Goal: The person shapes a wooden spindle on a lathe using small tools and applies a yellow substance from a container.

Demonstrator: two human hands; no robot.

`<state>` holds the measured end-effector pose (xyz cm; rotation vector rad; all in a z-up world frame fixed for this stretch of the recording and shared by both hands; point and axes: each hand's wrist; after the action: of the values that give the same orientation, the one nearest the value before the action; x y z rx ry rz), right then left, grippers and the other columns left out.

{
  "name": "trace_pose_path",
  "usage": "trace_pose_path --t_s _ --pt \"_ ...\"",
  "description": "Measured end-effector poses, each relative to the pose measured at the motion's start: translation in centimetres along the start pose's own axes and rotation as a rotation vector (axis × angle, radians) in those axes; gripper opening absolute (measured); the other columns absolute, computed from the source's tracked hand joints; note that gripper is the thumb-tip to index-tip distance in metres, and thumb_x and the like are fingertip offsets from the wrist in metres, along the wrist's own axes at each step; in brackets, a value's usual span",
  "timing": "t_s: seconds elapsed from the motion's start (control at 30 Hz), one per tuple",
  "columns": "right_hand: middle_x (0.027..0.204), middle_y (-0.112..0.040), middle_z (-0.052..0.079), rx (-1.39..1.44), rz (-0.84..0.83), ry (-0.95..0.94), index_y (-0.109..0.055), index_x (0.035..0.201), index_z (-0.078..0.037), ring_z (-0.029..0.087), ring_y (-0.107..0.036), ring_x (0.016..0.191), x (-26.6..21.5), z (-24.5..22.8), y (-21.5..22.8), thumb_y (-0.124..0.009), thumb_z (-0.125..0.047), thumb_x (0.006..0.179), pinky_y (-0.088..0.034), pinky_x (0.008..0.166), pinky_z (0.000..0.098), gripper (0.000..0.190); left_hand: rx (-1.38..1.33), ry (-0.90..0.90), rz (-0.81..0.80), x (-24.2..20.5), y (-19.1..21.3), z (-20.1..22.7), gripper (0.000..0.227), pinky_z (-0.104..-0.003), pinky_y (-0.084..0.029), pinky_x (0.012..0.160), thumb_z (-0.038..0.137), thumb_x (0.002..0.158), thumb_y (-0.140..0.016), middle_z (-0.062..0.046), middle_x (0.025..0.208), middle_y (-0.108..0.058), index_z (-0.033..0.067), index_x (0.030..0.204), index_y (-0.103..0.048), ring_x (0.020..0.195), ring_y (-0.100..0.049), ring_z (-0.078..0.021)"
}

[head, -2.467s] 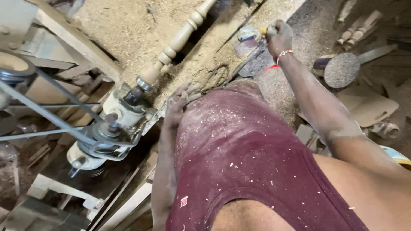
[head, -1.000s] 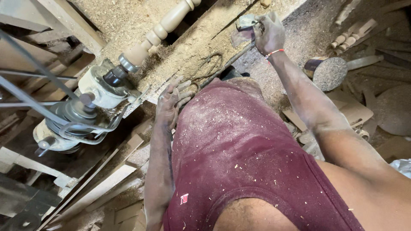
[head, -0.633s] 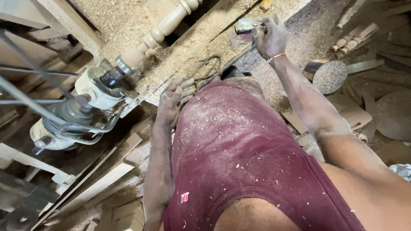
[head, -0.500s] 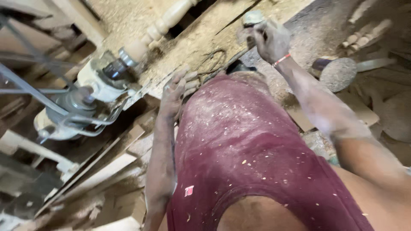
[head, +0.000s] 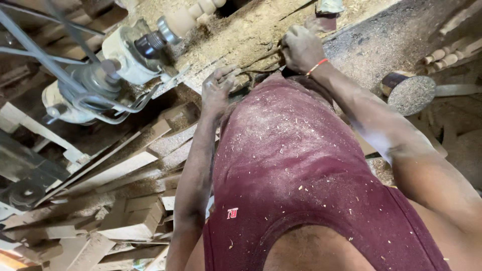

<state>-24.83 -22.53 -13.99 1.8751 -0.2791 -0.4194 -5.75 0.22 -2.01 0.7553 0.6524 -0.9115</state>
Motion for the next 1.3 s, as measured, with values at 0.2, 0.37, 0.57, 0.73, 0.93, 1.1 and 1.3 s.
trace_pose_path --t_s 0.2,0.37,0.57,0.73,0.93,1.1,1.3 --pt "0.104 -0.063 0.012 0.196 -0.32 -0.207 -0.061 0.116 -0.006 0.025 -0.061 0.092 -0.5 -1.1 5.4 -0.061 -0.021 0.099 -0.053 0.089 0.0473 0.023 -0.05 0.097 -0.041 -0.6 -0.1 -0.6 0.019 -0.037 -0.064 0.079 0.026 0.092 -0.074 -0.008 0.113 -0.074 0.0102 0.103 -0.075 0.084 -0.076 -0.0131" --pt "0.109 -0.061 0.013 -0.182 -0.166 0.217 -0.061 0.124 -0.007 0.025 -0.06 0.104 -1.3 -4.4 5.1 -0.063 -0.048 0.089 -0.046 0.101 0.0509 0.055 -0.165 0.229 0.006 0.3 -1.4 -3.5 0.022 -0.035 -0.063 0.07 0.015 0.092 -0.072 -0.019 0.108 -0.076 0.0062 0.111 -0.068 0.086 -0.074 -0.0225" --pt "0.096 -0.059 0.012 -0.176 -0.179 0.319 -0.06 0.129 0.001 0.025 -0.06 0.094 -2.5 -5.1 0.6 -0.05 -0.053 0.105 -0.048 0.097 0.0511 0.06 -0.422 0.297 0.019 0.8 -1.3 -5.0 0.039 -0.035 -0.067 0.074 0.006 0.09 -0.069 -0.02 0.12 -0.067 0.0049 0.126 -0.055 0.094 -0.077 -0.0254" --pt "0.097 -0.059 0.009 -0.258 -0.24 0.363 -0.063 0.103 -0.007 0.019 -0.058 0.091 -3.6 -4.0 -2.7 -0.051 -0.023 0.113 -0.054 0.081 0.0369 0.022 -0.285 0.267 -0.008 0.5 -0.8 -5.0 0.032 -0.032 -0.064 0.065 0.013 0.092 -0.069 -0.015 0.113 -0.072 0.0058 0.124 -0.065 0.087 -0.078 -0.0216" --pt "0.089 -0.06 0.006 0.152 -0.264 0.069 -0.065 0.094 -0.007 0.018 -0.054 0.079 -2.8 -4.9 -2.5 -0.067 -0.029 0.106 -0.054 0.069 0.035 0.025 -0.039 0.178 -0.081 2.4 -2.6 -7.0 0.028 -0.031 -0.051 0.054 0.027 0.102 -0.065 -0.017 0.101 -0.078 0.008 0.118 -0.077 0.073 -0.066 -0.023" --pt "0.088 -0.064 0.003 0.471 -0.347 -0.035 -0.072 0.095 -0.011 0.017 -0.058 0.078 -1.9 -6.3 -0.1 -0.08 -0.032 0.095 -0.053 0.072 0.0387 0.023 -0.582 0.215 -0.103 5.0 -4.4 -7.7 0.04 -0.028 -0.067 0.075 0.031 0.102 -0.07 -0.013 0.111 -0.071 0.0055 0.129 -0.054 0.089 -0.08 -0.0178" --pt "0.096 -0.067 0.002 0.522 -0.293 0.053 -0.074 0.107 -0.014 0.018 -0.061 0.085 -2.4 -7.2 2.1 -0.08 -0.04 0.089 -0.054 0.081 0.0435 0.032 -0.917 -0.177 -0.383 2.6 -3.4 -4.9 0.028 -0.044 -0.06 0.081 0.02 0.108 -0.062 -0.024 0.116 -0.075 -0.0049 0.118 -0.069 0.098 -0.073 -0.0325"
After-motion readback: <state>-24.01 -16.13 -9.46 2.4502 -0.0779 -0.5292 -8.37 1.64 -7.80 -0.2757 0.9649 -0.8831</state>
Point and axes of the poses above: each hand's wrist, its own x-axis towards the middle knuckle, its own y-axis out of the back of the hand, z = x × y
